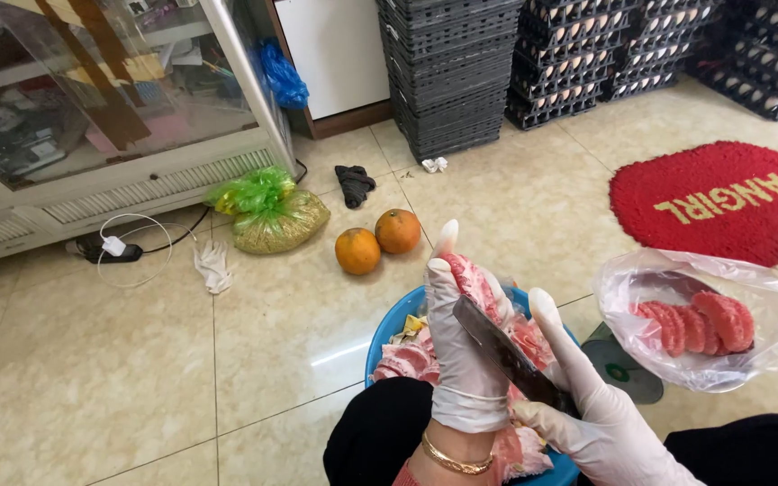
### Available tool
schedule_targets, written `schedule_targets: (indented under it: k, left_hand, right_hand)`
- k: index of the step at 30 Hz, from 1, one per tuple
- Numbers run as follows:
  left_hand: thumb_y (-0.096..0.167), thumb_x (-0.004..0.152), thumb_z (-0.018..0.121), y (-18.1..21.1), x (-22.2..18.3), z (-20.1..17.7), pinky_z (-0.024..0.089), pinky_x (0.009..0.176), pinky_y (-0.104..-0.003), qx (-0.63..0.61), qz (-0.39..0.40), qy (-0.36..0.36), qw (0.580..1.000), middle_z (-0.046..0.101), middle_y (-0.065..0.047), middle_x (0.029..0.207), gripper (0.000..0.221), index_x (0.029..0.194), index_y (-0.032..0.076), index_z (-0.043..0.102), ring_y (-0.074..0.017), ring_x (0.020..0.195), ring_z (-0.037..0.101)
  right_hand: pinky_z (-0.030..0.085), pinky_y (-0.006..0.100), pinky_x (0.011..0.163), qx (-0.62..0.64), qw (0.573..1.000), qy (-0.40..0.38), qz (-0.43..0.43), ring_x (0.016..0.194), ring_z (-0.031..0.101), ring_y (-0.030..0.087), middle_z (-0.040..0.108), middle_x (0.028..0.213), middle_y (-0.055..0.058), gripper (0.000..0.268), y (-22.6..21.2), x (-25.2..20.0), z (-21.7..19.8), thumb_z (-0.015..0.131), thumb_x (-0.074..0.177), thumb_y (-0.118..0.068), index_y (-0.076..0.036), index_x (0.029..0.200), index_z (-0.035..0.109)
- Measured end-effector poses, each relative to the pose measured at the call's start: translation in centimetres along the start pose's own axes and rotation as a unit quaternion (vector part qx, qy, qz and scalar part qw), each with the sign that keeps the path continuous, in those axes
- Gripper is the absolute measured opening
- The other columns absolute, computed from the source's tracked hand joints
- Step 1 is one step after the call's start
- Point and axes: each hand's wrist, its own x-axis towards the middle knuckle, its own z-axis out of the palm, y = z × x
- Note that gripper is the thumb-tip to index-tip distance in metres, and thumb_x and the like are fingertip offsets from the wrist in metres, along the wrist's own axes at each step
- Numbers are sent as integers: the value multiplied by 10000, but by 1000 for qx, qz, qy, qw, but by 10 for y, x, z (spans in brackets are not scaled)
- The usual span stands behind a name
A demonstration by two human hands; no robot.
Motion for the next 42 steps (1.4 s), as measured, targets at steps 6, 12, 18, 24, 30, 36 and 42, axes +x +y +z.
schedule_targets:
  k: [6, 12, 18, 24, 30, 36, 42]
  left_hand:
    - [383, 988, 592, -1, -2, -2, 316, 483, -201, -20, 13, -5, 1000, 475, 64, 684, 622, 1561, 173, 469, -33, 577, 411]
    - [378, 992, 586, -4, -4, -3, 336, 499, -209, -17, 31, -19, 999, 486, 45, 696, 635, 1569, 157, 445, -45, 584, 413]
    - [378, 991, 576, 0, -5, -3, 359, 488, -225, -7, 54, -38, 998, 502, 11, 659, 645, 1567, 130, 420, -69, 540, 411]
    - [422, 940, 599, 1, -13, 4, 431, 795, -302, 27, 35, 29, 999, 519, -21, 1037, 611, 1511, 226, 505, -129, 892, 495]
    - [480, 1020, 464, 9, -25, 31, 427, 908, -296, 6, -53, 55, 997, 580, -34, 1084, 446, 1327, 174, 569, -135, 950, 543]
    - [269, 985, 491, 2, -23, 27, 437, 967, -341, 88, -28, 110, 990, 595, -86, 1245, 512, 1486, 187, 556, -203, 1065, 563]
    - [271, 1024, 458, -8, -12, 6, 419, 988, -331, 111, -35, 100, 988, 565, -53, 1232, 467, 1461, 151, 572, -173, 1052, 544]
  right_hand:
    - [410, 312, 1119, 13, 1000, -22, 5, 1459, 517, 147, 304, 1747, -66, 1038, -1, 0, 2, 807, 711, 23, -211, 1602, 328]
    - [363, 281, 1151, -25, 1000, -7, 18, 1477, 500, 114, 393, 1712, -69, 1037, 2, -1, 2, 839, 693, -9, -240, 1591, 373]
    - [353, 299, 1159, -56, 998, -4, 1, 1481, 488, 130, 437, 1685, -73, 1021, 3, -2, 8, 851, 698, -37, -268, 1585, 400]
    - [404, 277, 1150, -124, 992, -28, 20, 1472, 520, 93, 525, 1638, -87, 961, -20, -1, 10, 829, 759, -177, -366, 1590, 386]
    - [418, 291, 1116, -139, 984, -19, -114, 1439, 539, 150, 540, 1612, -1, 823, -38, 5, 8, 781, 779, -107, -211, 1539, 483]
    - [533, 254, 1042, -149, 988, -39, 3, 1324, 698, 73, 675, 1535, -109, 837, -47, 8, -2, 767, 779, -194, -370, 1548, 488]
    - [500, 255, 1069, -130, 989, -65, 28, 1366, 643, 58, 626, 1581, -123, 871, -44, 10, -8, 757, 781, -136, -362, 1568, 460]
